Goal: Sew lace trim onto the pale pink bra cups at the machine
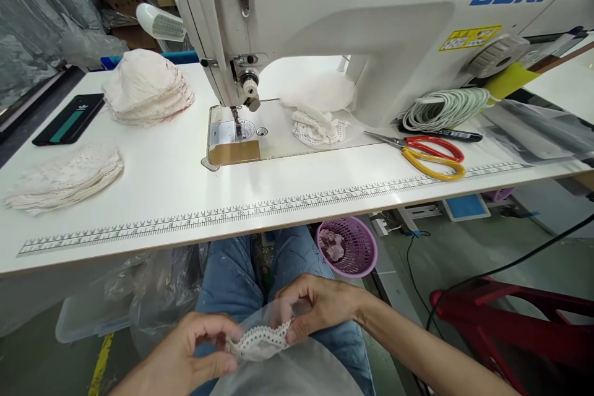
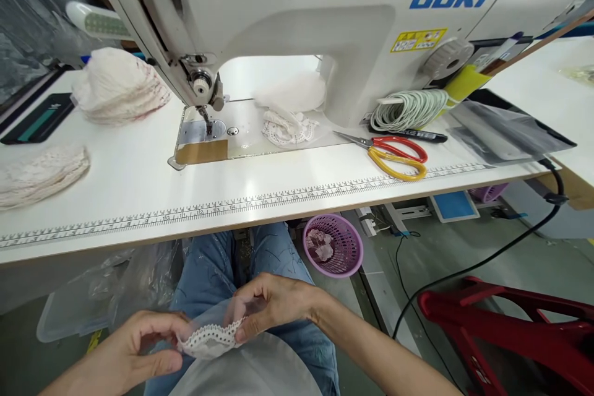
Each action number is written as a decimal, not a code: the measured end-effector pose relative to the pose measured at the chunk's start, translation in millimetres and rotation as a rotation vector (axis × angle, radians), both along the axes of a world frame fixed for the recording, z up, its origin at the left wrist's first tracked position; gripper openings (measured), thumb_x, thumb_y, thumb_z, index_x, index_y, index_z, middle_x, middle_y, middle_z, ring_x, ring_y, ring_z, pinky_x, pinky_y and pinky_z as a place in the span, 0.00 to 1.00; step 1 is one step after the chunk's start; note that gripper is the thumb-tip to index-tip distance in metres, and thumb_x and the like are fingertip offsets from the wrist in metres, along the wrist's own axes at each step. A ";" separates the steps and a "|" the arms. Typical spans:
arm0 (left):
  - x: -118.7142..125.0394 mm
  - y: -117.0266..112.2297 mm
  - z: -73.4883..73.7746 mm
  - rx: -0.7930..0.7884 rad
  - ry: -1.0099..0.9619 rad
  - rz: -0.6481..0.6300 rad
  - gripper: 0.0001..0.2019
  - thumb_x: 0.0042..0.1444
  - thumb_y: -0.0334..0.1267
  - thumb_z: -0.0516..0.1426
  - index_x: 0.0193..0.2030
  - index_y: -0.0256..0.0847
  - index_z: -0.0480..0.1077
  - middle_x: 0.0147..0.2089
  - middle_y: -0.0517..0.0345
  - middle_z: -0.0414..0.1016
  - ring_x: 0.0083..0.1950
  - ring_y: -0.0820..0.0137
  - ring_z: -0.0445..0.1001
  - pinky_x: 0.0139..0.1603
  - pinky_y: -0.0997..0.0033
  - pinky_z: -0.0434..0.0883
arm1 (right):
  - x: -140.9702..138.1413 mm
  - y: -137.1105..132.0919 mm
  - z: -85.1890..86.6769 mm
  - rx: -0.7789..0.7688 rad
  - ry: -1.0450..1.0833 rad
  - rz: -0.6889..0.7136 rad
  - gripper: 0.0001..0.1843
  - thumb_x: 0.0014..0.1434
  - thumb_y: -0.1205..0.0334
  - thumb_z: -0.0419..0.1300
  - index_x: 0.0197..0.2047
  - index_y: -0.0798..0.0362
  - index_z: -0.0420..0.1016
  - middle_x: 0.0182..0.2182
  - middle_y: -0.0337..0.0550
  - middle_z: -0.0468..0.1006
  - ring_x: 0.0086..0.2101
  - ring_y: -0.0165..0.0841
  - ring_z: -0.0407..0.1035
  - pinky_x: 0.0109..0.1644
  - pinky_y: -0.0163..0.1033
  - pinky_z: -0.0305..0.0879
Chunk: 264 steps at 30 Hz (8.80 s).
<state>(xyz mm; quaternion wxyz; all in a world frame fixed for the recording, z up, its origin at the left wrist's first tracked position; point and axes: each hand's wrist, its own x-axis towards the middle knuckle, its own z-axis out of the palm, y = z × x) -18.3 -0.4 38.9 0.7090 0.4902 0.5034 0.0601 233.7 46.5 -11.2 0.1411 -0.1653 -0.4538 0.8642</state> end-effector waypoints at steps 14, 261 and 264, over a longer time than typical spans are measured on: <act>17.1 8.9 6.2 0.114 0.119 -0.053 0.17 0.53 0.50 0.56 0.27 0.37 0.76 0.27 0.62 0.58 0.28 0.72 0.57 0.29 0.74 0.53 | -10.3 -4.6 2.2 -0.050 -0.097 -0.015 0.30 0.33 0.50 0.73 0.39 0.57 0.77 0.30 0.38 0.74 0.30 0.27 0.67 0.36 0.32 0.64; 5.2 263.5 -6.6 1.997 0.498 -0.070 0.13 0.61 0.26 0.45 0.41 0.38 0.70 0.43 0.53 0.75 0.53 0.65 0.69 0.57 0.57 0.54 | -38.2 223.5 62.2 2.140 -0.488 -0.700 0.28 0.67 0.45 0.38 0.36 0.55 0.70 0.37 0.45 0.79 0.31 0.31 0.71 0.48 0.42 0.58; 6.6 261.1 0.3 1.979 0.465 0.023 0.15 0.63 0.25 0.42 0.39 0.38 0.70 0.42 0.55 0.74 0.50 0.67 0.70 0.55 0.61 0.56 | -37.1 221.8 62.8 2.095 -0.576 -0.747 0.26 0.66 0.44 0.40 0.43 0.56 0.70 0.36 0.48 0.78 0.34 0.35 0.70 0.48 0.44 0.58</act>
